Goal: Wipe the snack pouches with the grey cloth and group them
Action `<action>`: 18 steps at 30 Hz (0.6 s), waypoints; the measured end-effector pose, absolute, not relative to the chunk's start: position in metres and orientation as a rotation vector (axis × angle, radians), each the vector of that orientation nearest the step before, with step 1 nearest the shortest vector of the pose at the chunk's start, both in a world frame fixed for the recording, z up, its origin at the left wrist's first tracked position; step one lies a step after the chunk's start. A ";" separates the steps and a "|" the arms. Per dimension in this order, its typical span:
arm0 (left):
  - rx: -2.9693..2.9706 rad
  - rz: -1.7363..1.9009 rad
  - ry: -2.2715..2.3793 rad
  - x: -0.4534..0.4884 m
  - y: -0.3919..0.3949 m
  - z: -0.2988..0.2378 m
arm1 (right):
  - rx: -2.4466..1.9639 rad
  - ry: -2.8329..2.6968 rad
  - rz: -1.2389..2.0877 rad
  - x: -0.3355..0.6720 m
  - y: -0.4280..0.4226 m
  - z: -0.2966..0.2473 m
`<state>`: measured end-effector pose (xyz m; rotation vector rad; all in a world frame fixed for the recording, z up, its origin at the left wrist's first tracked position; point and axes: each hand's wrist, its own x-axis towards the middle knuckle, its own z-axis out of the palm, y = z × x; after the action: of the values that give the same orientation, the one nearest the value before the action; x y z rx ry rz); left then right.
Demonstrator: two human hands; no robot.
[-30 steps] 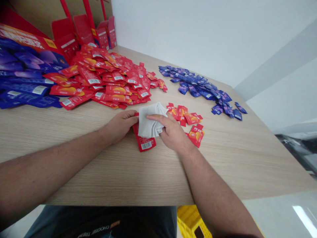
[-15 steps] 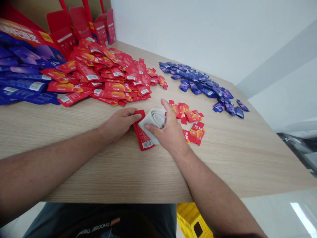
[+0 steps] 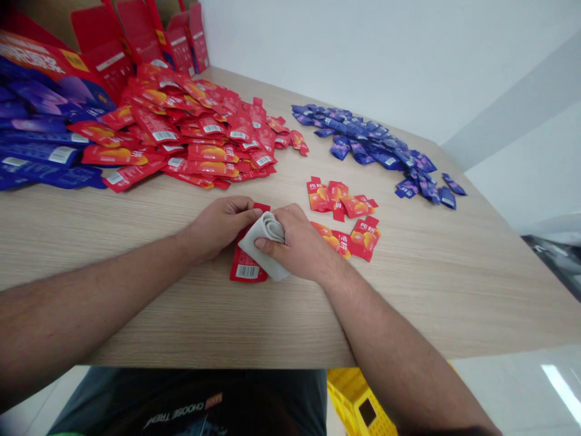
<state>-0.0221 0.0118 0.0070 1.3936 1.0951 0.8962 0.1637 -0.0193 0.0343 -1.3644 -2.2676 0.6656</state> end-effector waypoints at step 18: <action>1.422 0.895 1.101 -0.021 0.004 0.006 | -1.490 -1.960 0.396 0.173 -0.013 0.035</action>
<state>-0.0206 0.0042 0.0056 1.4216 1.1011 0.8953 0.1728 -0.0128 0.0347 -1.4895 -1.9597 0.3957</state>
